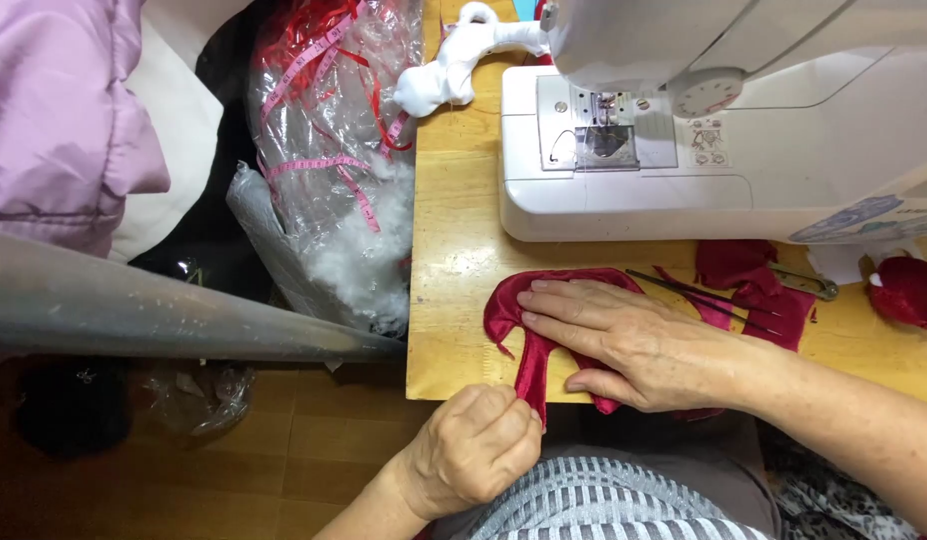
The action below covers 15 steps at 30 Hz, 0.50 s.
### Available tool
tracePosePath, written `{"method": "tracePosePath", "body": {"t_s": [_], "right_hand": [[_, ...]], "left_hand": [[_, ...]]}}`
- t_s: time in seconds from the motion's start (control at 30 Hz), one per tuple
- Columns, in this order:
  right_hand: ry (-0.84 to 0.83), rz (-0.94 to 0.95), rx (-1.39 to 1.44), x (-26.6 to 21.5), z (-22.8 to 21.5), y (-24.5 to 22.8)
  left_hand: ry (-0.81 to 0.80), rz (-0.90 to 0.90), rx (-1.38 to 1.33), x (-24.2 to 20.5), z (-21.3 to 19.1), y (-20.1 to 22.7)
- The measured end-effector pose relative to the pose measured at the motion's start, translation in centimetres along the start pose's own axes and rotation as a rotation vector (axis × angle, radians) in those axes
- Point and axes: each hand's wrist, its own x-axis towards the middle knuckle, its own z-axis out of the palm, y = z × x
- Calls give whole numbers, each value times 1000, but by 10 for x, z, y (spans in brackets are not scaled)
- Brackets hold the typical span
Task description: The person stuffs a red fabric piece with white cotton-like filling by hand. They repeatedly pull small amounts of filling from a nearby plastic bag and push it into the opening of the fabric item, gradually filling it out.
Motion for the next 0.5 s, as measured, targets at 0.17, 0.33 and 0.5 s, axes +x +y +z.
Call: {"method": "tracePosePath", "body": {"t_s": [0.17, 0.33, 0.5], "right_hand": [[-2, 4, 1, 1, -1, -4], [39, -30, -26, 0, 2, -3], [52, -27, -20, -2, 4, -3]], "left_hand": [[16, -380, 103, 8, -10, 3], [-41, -803, 297, 15, 1, -9], [-150, -844, 239, 8, 5, -6]]}}
